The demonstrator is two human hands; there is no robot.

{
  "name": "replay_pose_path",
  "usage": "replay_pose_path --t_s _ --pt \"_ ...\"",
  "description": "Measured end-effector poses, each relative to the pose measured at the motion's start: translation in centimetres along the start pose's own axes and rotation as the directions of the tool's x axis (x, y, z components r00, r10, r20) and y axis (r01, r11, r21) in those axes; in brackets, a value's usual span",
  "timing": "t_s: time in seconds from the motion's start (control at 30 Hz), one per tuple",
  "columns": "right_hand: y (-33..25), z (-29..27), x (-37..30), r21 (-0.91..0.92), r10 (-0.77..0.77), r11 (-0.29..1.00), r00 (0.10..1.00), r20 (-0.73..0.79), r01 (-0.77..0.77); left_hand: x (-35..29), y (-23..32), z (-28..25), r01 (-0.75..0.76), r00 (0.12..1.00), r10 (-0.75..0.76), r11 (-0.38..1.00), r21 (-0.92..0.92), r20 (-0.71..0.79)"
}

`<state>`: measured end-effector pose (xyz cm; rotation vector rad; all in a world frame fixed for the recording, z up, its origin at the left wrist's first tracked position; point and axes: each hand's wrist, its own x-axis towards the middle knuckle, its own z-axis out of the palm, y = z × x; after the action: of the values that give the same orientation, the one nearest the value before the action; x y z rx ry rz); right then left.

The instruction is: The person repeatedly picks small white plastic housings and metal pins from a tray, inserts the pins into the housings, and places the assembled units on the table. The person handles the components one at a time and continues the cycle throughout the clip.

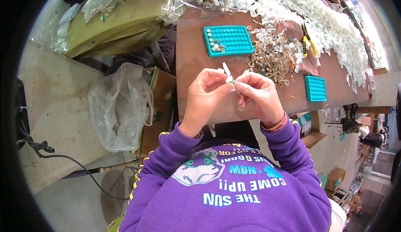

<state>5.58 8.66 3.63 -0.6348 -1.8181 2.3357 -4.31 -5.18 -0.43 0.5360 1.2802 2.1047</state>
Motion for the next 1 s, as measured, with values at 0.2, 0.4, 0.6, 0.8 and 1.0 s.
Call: replay_pose_path --t_s 0.2,0.4,0.6,0.8,1.0 --pt "-1.6 -1.3 0.2 -0.165 0.027 0.986 0.99 0.14 -0.003 0.0 0.8 -1.3 0.11 0.969 -0.107 0.994 -0.001 0.221" --pt "0.3 -1.2 0.5 0.268 0.193 0.921 0.927 0.322 -0.284 -0.1 1.1 -1.2 0.158 0.924 -0.115 0.983 -0.09 0.365" --pt "0.7 -0.4 -0.3 -0.049 0.008 0.999 1.0 0.028 -0.007 -0.7 0.2 0.1 -0.035 0.999 0.035 0.999 -0.017 -0.032" --pt "0.9 1.1 -1.5 -0.51 -0.348 0.812 0.937 -0.034 0.283 -0.8 -0.4 0.0 -0.103 0.991 0.118 0.969 0.223 -0.055" --pt "0.7 1.1 -1.2 -0.523 -0.306 0.818 0.951 -0.047 0.238 -0.8 -0.8 -0.5 -0.156 0.987 0.158 0.985 0.08 -0.024"
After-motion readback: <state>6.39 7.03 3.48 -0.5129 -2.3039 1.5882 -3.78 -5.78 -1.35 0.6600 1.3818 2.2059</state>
